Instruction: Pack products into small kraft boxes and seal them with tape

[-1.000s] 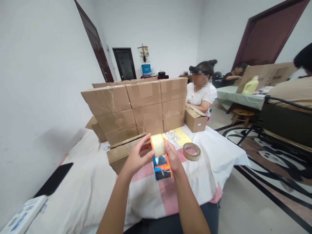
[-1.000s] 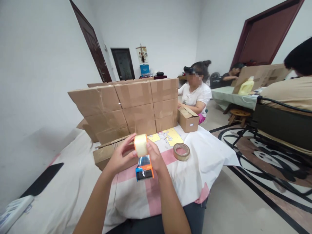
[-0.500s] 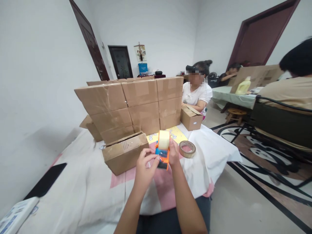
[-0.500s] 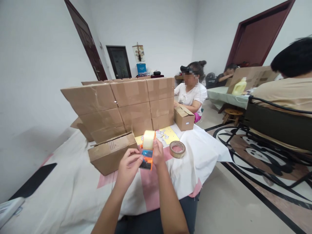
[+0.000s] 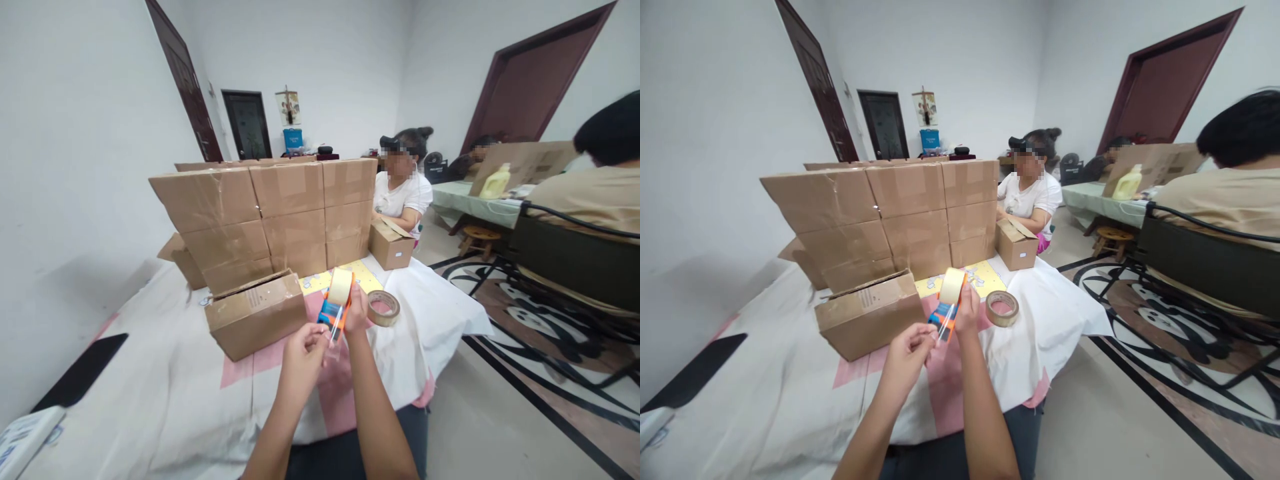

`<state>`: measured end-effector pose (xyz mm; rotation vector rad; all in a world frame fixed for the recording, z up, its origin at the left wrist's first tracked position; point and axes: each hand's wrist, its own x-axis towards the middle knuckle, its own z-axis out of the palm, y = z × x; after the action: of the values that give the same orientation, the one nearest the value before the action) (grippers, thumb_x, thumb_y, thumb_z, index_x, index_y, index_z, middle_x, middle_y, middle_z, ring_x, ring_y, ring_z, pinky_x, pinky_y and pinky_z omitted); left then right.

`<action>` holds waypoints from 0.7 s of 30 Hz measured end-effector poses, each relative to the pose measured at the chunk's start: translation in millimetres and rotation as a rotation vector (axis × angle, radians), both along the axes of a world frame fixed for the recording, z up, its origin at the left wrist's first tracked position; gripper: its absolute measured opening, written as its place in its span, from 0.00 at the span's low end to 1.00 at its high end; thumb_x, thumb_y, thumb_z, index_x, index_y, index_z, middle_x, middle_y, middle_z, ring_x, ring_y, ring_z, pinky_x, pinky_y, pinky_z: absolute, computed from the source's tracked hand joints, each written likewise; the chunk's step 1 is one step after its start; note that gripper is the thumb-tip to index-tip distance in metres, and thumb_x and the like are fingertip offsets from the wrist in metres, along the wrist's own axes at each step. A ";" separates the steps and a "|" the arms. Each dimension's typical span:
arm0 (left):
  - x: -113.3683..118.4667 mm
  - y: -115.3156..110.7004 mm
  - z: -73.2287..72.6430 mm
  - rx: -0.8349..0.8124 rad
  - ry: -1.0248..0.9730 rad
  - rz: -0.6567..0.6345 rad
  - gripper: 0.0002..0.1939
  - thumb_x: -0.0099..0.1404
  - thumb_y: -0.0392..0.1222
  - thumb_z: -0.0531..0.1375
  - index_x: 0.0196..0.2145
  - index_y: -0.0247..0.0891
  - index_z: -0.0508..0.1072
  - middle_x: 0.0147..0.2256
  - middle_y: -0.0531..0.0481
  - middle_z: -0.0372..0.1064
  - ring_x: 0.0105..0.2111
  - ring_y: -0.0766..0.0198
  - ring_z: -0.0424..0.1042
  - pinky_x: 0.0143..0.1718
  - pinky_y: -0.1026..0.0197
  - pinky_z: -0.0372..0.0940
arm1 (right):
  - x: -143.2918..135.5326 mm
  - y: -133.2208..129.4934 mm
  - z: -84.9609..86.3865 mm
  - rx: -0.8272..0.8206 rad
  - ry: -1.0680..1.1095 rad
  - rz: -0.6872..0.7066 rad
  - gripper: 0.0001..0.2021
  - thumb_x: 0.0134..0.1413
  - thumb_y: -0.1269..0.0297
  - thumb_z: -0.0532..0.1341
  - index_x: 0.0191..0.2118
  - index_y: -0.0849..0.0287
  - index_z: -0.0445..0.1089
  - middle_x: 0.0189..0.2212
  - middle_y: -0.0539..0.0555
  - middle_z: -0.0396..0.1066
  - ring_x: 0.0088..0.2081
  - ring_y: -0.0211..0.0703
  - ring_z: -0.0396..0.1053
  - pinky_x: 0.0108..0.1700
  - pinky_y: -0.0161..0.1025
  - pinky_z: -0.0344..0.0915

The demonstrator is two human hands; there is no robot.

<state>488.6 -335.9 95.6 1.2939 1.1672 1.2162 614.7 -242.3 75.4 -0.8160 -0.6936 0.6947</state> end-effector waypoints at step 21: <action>-11.3 1.0 -16.7 0.164 0.275 0.018 0.14 0.63 0.54 0.62 0.31 0.41 0.73 0.29 0.51 0.75 0.30 0.62 0.70 0.32 0.63 0.60 | 5.7 6.3 12.2 -0.148 0.157 0.039 0.20 0.50 0.44 0.61 0.36 0.58 0.71 0.26 0.49 0.73 0.31 0.43 0.73 0.31 0.37 0.67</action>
<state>477.4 -335.0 78.9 1.6163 1.2955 1.1930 620.3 -236.0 87.6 -0.8751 -0.5216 0.8437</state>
